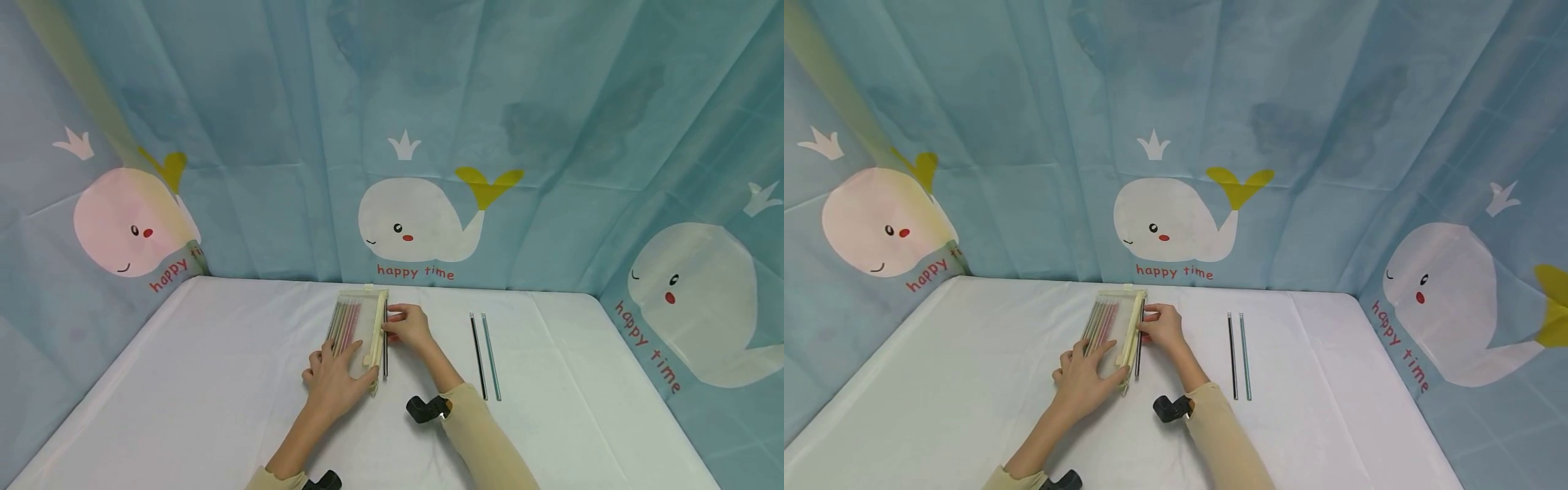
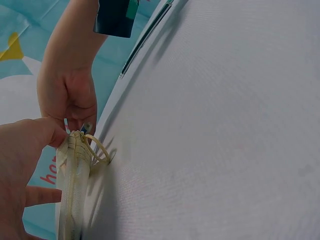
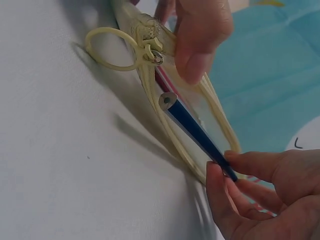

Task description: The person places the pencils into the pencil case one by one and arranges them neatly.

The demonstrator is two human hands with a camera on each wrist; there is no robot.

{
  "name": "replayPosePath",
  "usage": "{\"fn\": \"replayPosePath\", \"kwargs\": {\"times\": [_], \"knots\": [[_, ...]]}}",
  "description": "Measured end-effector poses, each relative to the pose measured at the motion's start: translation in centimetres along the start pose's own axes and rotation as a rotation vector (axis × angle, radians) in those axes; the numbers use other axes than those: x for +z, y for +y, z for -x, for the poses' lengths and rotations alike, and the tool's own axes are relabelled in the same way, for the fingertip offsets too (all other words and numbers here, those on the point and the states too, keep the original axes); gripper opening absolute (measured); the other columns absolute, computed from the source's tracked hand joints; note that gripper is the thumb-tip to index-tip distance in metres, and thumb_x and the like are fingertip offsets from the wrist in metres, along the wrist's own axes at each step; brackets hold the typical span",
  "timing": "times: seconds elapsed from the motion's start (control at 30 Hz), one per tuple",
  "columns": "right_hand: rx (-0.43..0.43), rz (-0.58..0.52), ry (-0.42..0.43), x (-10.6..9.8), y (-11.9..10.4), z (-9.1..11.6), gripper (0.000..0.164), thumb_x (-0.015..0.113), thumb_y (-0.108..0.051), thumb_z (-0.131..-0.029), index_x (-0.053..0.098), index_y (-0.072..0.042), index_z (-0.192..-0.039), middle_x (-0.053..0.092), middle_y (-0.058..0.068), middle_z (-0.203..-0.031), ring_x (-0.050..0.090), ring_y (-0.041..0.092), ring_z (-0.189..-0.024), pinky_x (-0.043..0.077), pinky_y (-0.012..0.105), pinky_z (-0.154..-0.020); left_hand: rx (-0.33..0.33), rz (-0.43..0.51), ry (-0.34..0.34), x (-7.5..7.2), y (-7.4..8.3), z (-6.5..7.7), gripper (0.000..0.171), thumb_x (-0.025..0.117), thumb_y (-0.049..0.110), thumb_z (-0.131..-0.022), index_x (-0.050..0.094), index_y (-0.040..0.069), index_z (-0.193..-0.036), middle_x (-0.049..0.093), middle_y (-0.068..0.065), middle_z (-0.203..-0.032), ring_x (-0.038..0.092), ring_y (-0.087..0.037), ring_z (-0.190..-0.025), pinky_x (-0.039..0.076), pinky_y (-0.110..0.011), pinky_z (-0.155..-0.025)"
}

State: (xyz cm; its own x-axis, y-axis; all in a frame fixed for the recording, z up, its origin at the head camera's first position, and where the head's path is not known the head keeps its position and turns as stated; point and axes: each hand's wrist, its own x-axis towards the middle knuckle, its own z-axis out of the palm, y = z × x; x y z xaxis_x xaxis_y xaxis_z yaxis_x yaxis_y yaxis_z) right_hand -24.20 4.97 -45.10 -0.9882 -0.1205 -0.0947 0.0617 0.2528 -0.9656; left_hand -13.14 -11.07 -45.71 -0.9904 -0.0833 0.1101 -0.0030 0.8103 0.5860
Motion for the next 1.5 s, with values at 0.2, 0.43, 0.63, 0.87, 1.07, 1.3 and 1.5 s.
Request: {"fn": "replayPosePath", "kwargs": {"times": [0.2,0.43,0.63,0.87,1.07,1.3,1.5], "knots": [[0.003,-0.029,0.000,0.4,-0.1,-0.1,0.044,0.074,0.006,-0.091,0.065,0.010,-0.133,0.072,0.020,-0.102,0.066,0.010,-0.061,0.061,0.028,-0.060,-0.009,0.005,-0.012,0.2,-0.2,-0.1,0.066,0.070,0.052,-0.088,0.066,0.015,-0.143,0.038,-0.034,-0.154,0.036,-0.060,-0.134,0.033,-0.072,-0.091],[-0.009,-0.044,-0.002,1.0,0.1,-0.3,0.043,0.074,0.007,-0.091,0.064,0.013,-0.132,0.072,0.021,-0.100,0.064,0.009,-0.057,0.060,0.026,-0.059,-0.015,0.016,-0.017,0.2,-0.3,-0.1,0.066,0.070,0.050,-0.087,0.066,0.015,-0.143,0.037,-0.035,-0.155,0.035,-0.060,-0.135,0.032,-0.072,-0.092],[-0.020,-0.070,-0.007,1.5,0.2,-0.4,0.042,0.074,0.006,-0.092,0.064,0.013,-0.132,0.072,0.023,-0.102,0.065,0.010,-0.059,0.061,0.027,-0.060,-0.012,0.007,-0.008,0.1,-0.1,-0.1,0.065,0.070,0.051,-0.088,0.067,0.016,-0.142,0.038,-0.034,-0.154,0.036,-0.060,-0.134,0.033,-0.072,-0.091],[-0.026,-0.060,-0.029,1.9,0.2,-0.3,0.042,0.072,0.005,-0.093,0.063,0.014,-0.133,0.072,0.024,-0.104,0.068,0.012,-0.063,0.063,0.031,-0.064,-0.016,-0.003,-0.014,-0.1,0.0,-0.1,0.066,0.072,0.052,-0.088,0.066,0.016,-0.143,0.038,-0.034,-0.155,0.035,-0.060,-0.135,0.033,-0.072,-0.091],[-0.021,-0.051,-0.029,2.0,0.1,-0.3,0.042,0.072,0.005,-0.093,0.062,0.014,-0.133,0.071,0.023,-0.103,0.069,0.013,-0.065,0.063,0.031,-0.064,-0.008,0.001,-0.002,0.1,0.0,-0.1,0.065,0.071,0.052,-0.087,0.067,0.016,-0.142,0.038,-0.034,-0.154,0.036,-0.059,-0.134,0.034,-0.071,-0.090],[-0.020,-0.049,-0.040,1.4,0.1,0.1,0.040,0.073,0.004,-0.093,0.064,0.013,-0.132,0.073,0.024,-0.106,0.072,0.017,-0.073,0.063,0.031,-0.066,-0.003,-0.003,-0.009,0.0,-0.1,-0.1,0.066,0.071,0.051,-0.088,0.066,0.015,-0.143,0.039,-0.035,-0.153,0.036,-0.060,-0.133,0.034,-0.072,-0.090],[-0.017,-0.039,-0.043,0.2,0.3,0.5,0.042,0.074,0.006,-0.092,0.065,0.011,-0.132,0.074,0.025,-0.107,0.075,0.018,-0.072,0.063,0.031,-0.065,-0.011,-0.014,-0.014,0.0,0.0,-0.1,0.066,0.070,0.051,-0.088,0.066,0.015,-0.143,0.039,-0.034,-0.154,0.037,-0.059,-0.133,0.034,-0.072,-0.091]]}}
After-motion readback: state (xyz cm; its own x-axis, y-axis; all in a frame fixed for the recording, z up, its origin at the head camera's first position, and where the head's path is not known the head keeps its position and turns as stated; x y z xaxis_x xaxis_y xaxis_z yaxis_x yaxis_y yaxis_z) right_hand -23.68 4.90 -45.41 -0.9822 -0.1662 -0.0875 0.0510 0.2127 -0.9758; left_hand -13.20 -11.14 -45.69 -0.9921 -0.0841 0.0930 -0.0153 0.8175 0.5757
